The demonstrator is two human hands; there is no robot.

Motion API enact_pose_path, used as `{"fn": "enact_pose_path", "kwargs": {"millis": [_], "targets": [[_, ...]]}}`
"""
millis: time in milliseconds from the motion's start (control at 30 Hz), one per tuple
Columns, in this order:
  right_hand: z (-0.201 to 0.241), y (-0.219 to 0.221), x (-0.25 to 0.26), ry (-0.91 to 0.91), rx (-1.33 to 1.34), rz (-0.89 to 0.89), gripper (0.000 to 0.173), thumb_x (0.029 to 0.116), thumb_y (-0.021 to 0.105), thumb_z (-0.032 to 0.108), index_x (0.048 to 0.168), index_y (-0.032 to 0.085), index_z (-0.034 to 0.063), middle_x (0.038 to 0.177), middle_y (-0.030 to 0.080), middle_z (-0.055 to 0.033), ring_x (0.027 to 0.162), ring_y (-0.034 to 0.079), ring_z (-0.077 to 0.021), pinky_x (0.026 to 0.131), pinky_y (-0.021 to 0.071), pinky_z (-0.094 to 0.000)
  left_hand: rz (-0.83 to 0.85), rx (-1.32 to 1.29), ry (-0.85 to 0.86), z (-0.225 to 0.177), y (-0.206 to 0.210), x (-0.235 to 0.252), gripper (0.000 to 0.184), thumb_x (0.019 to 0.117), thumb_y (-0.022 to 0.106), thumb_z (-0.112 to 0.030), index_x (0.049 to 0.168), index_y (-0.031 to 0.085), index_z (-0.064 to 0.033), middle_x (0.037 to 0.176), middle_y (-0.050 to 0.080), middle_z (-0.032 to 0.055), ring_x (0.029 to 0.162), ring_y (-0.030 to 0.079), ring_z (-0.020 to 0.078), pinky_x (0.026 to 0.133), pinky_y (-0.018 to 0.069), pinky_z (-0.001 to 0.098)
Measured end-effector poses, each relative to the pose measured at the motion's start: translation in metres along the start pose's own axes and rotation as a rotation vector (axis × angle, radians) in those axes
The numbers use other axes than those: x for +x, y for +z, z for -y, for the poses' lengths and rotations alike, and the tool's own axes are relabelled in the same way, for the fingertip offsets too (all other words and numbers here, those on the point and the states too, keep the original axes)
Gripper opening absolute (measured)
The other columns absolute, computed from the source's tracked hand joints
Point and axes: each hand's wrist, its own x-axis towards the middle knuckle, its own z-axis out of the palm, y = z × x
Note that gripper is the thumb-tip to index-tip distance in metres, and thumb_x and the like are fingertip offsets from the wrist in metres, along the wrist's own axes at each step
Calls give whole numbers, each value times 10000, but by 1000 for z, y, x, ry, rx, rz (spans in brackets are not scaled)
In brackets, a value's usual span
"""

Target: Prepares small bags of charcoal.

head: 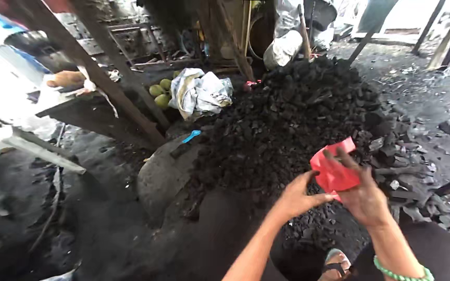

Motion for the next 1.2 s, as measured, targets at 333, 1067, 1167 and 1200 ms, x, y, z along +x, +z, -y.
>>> {"fn": "enact_pose_path", "kwargs": {"millis": [333, 1067, 1167, 1200], "targets": [[-42, 14, -21, -24, -122, -143, 741, 1007, 428, 649, 1445, 505, 56, 1395, 627, -72, 1086, 714, -207, 900, 620, -409, -306, -655, -219, 46, 7, -13, 170, 999, 551, -10, 1144, 636, 20, 911, 690, 62, 783, 664, 107, 739, 575, 276], [-65, -43, -12, 196, 524, 27, 410, 909, 626, 592, 1001, 758, 215, 934, 759, -1, 848, 731, -112, 733, 622, -301, -558, -1140, -693, 54, -24, -20, 260, 1094, 416, -211, 938, 566, -67, 711, 654, 59, 567, 644, 118, 536, 564, 231], [-83, -42, -18, 243, 518, -16, 895, 630, 722, 838, 1272, 644, 219, 1096, 751, -36, 1007, 726, -195, 867, 614, -390, -639, -1229, -732, 63, -16, -14, 247, 1089, 425, -205, 945, 563, -59, 719, 649, 62, 564, 633, 110, 530, 553, 216], [-87, -41, -21, 241, 477, 4, 968, 601, 805, 769, 1368, 581, 221, 1162, 739, -48, 1054, 719, -207, 904, 607, -399, -669, -1248, -737, 66, -15, -13, 245, 1090, 423, -212, 962, 564, -58, 733, 654, 64, 572, 636, 108, 535, 553, 214]]}}
